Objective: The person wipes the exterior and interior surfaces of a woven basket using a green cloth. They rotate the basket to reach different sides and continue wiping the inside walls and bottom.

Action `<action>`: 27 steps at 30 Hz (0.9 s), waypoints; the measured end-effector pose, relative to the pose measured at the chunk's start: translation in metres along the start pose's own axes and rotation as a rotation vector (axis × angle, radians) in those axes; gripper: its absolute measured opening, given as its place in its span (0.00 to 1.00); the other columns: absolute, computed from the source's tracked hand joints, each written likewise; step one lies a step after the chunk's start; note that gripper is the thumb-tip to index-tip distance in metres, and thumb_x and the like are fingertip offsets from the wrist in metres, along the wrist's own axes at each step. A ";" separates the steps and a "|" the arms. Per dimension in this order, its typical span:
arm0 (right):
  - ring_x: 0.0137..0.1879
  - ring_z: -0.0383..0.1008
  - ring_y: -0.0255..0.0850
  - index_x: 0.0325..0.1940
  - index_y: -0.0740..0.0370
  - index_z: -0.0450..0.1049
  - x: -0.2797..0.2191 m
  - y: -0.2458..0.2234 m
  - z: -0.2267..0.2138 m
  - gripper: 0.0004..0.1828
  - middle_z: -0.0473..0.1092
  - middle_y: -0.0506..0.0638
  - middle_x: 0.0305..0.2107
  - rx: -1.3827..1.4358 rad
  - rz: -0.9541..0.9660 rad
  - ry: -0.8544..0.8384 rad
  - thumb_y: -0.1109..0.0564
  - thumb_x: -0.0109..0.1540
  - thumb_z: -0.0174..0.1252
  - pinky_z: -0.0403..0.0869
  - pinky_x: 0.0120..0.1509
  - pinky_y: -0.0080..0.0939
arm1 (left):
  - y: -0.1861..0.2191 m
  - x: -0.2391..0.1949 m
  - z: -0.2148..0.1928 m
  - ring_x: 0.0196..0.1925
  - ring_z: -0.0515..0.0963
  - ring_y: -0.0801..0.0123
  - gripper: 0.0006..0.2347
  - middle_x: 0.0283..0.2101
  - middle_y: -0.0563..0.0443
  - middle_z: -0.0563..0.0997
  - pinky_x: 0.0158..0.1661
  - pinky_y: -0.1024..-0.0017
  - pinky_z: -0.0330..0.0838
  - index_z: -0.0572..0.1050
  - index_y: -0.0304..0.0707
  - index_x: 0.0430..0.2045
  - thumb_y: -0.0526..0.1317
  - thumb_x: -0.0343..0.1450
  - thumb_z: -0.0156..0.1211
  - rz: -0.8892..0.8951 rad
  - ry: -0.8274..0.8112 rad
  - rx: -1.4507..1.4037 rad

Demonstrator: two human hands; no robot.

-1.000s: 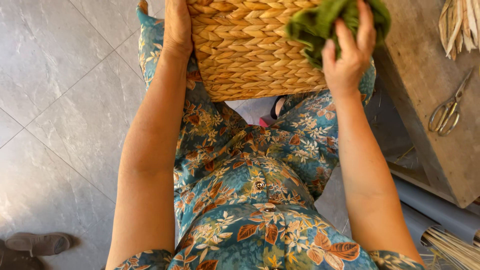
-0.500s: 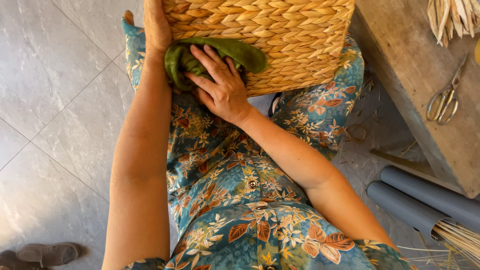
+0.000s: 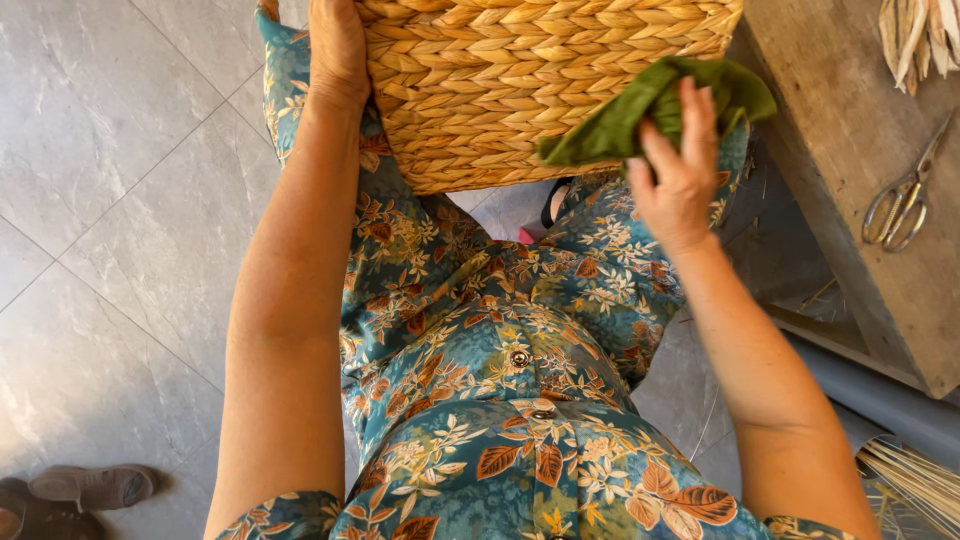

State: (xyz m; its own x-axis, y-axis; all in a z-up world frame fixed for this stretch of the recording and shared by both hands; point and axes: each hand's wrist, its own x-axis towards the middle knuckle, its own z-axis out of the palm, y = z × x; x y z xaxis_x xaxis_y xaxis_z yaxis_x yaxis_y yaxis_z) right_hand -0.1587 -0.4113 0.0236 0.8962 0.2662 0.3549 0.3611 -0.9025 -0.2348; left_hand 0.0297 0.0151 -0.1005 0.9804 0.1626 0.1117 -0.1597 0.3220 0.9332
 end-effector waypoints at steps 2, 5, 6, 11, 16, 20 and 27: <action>0.82 0.50 0.62 0.57 0.55 0.82 -0.001 -0.027 0.021 0.18 0.51 0.59 0.77 0.069 -0.018 0.016 0.53 0.63 0.68 0.55 0.83 0.62 | 0.001 0.000 0.002 0.49 0.73 0.66 0.19 0.47 0.48 0.77 0.54 0.64 0.71 0.75 0.30 0.46 0.51 0.76 0.51 -0.038 0.038 -0.045; 0.82 0.47 0.59 0.54 0.52 0.81 0.006 -0.079 0.048 0.19 0.50 0.57 0.77 0.137 -0.056 0.009 0.49 0.60 0.72 0.52 0.81 0.68 | 0.011 -0.003 0.003 0.49 0.73 0.66 0.20 0.47 0.48 0.77 0.53 0.63 0.71 0.75 0.30 0.45 0.53 0.76 0.51 -0.026 0.049 0.007; 0.82 0.46 0.57 0.54 0.50 0.82 0.012 -0.097 0.055 0.19 0.50 0.55 0.77 0.150 -0.076 -0.009 0.50 0.59 0.71 0.52 0.80 0.69 | 0.017 -0.003 0.006 0.51 0.73 0.65 0.21 0.48 0.48 0.77 0.55 0.64 0.70 0.75 0.30 0.46 0.53 0.76 0.51 -0.021 0.045 -0.002; 0.84 0.44 0.43 0.59 0.42 0.81 0.024 -0.162 0.071 0.22 0.49 0.44 0.77 0.296 -0.306 -0.091 0.51 0.60 0.70 0.50 0.82 0.66 | 0.048 -0.015 0.014 0.56 0.74 0.64 0.24 0.53 0.48 0.77 0.59 0.65 0.68 0.75 0.31 0.50 0.57 0.75 0.53 -0.080 0.018 -0.068; 0.84 0.44 0.41 0.60 0.41 0.81 0.031 -0.125 0.070 0.24 0.48 0.44 0.78 0.213 -0.445 -0.070 0.50 0.59 0.72 0.52 0.83 0.60 | 0.067 -0.023 0.026 0.59 0.73 0.65 0.26 0.55 0.49 0.76 0.62 0.65 0.67 0.74 0.33 0.53 0.60 0.75 0.54 -0.066 -0.033 -0.144; 0.80 0.52 0.48 0.57 0.46 0.80 0.019 -0.071 0.040 0.24 0.54 0.48 0.75 0.084 -0.207 -0.057 0.51 0.55 0.71 0.53 0.81 0.63 | 0.074 -0.024 0.032 0.60 0.74 0.64 0.25 0.56 0.49 0.75 0.63 0.64 0.68 0.73 0.35 0.53 0.60 0.76 0.54 -0.025 -0.139 -0.175; 0.82 0.50 0.62 0.68 0.55 0.74 0.032 -0.054 0.039 0.24 0.52 0.57 0.76 0.129 0.251 0.310 0.58 0.67 0.57 0.54 0.87 0.64 | 0.083 -0.024 0.041 0.61 0.73 0.64 0.24 0.58 0.48 0.75 0.65 0.65 0.67 0.72 0.36 0.57 0.58 0.77 0.53 -0.021 -0.126 -0.165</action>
